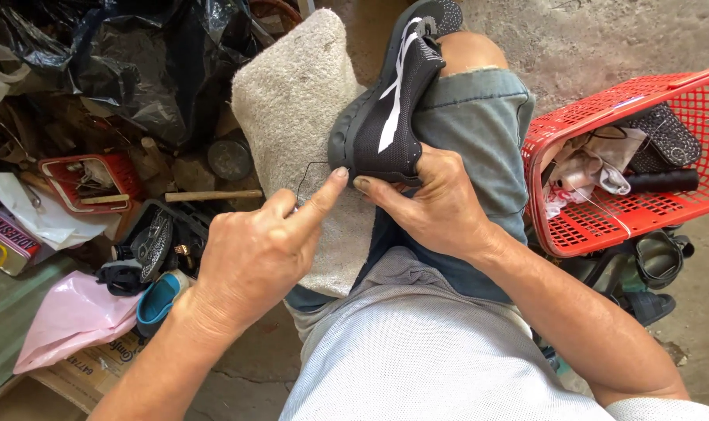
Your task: The person sits on the floor and sews a black shoe using a needle and thread. They repeatedly push the needle through the shoe's upper and pull the thread to secure the stitches. The shoe is held on a cushioned surface on their lap.
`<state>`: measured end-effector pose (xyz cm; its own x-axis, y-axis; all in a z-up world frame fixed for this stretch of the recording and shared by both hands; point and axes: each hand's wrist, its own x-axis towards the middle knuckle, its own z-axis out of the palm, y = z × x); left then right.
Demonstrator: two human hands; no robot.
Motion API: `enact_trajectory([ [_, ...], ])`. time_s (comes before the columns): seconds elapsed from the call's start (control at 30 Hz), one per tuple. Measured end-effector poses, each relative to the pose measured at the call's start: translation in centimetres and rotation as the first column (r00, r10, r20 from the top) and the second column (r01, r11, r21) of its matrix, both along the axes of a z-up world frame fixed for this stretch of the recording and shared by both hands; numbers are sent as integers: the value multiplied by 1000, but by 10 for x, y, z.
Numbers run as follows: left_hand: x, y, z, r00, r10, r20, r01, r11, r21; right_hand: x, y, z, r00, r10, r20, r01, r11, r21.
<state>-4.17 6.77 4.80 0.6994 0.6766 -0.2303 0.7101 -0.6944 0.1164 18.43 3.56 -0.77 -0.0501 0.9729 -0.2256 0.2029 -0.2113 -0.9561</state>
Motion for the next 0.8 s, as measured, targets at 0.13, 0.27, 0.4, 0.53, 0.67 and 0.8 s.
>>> enact_trajectory([
  [0.13, 1, 1, -2, 994, 41, 102, -35, 997, -65, -1, 0, 0, 1000, 14, -12, -14, 1000, 10],
  [0.27, 4, 2, -4, 993, -117, -10, 117, 977, 181, 0, 4, 3, 999, 28, -24, -29, 1000, -4],
  [0.4, 5, 3, -5, 997, 2, 71, -1, 1000, -4, 0, 4, 2, 999, 37, -21, -37, 999, 2],
  [0.53, 7, 2, -3, 996, -57, 75, 49, 993, 109, 1, 4, 2, 998, 47, -45, -48, 999, -13],
  [0.67, 8, 4, -4, 993, 5, 118, -9, 999, 34, 2, 6, 4, 996, 74, -53, -74, 997, 2],
  [0.8, 14, 1, -3, 986, 71, 150, -71, 997, -4, 2, 6, 5, 996, 73, -46, -73, 997, -16],
])
